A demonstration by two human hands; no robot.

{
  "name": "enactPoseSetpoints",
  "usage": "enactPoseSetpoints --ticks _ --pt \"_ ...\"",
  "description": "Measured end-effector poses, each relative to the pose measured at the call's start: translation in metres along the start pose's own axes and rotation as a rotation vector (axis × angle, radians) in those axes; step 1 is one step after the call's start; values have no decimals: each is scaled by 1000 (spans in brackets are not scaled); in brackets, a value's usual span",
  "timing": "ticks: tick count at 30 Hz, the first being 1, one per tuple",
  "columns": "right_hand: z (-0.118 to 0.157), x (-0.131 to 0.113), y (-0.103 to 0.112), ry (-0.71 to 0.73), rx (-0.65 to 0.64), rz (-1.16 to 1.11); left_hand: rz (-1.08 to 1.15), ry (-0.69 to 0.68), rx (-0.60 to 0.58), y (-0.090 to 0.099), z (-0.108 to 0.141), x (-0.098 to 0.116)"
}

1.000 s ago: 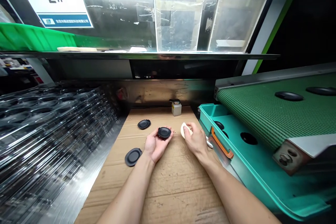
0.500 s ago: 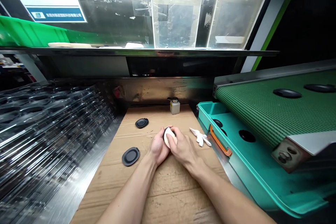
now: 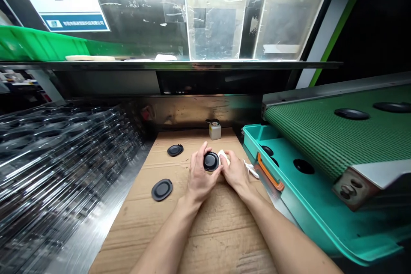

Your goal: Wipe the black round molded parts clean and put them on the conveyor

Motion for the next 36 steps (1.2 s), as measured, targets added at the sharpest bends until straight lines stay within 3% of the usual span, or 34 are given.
enactPoseSetpoints --ticks 4,15,20,24,27,30,33,36 --pt "1 -5 -5 17 -29 21 43 34 -20 -4 1 4" --pt "0 -3 -5 29 -41 46 252 70 161 1 8 3" --pt "1 -4 -7 28 -57 44 202 61 103 1 7 3" --pt "1 -1 -6 13 -46 30 151 42 128 6 7 6" --pt "-1 0 -4 30 -22 -61 154 79 159 10 7 -4" --pt "-1 -5 -7 77 -23 -328 202 142 182 9 4 -27" --pt "7 -19 -15 132 -42 -545 453 298 159 -2 3 -58" --pt "17 -39 -21 239 -82 -526 703 432 125 -10 3 -75"
Point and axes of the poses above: each hand's wrist, its own z-axis away from the middle knuckle, its own y-axis out of the back of the hand, x = y × z, the point moved 8 cm from there along -z, towards the middle knuckle, and after that the axes turned 13 degrees about -x, right-handed, at the moved point
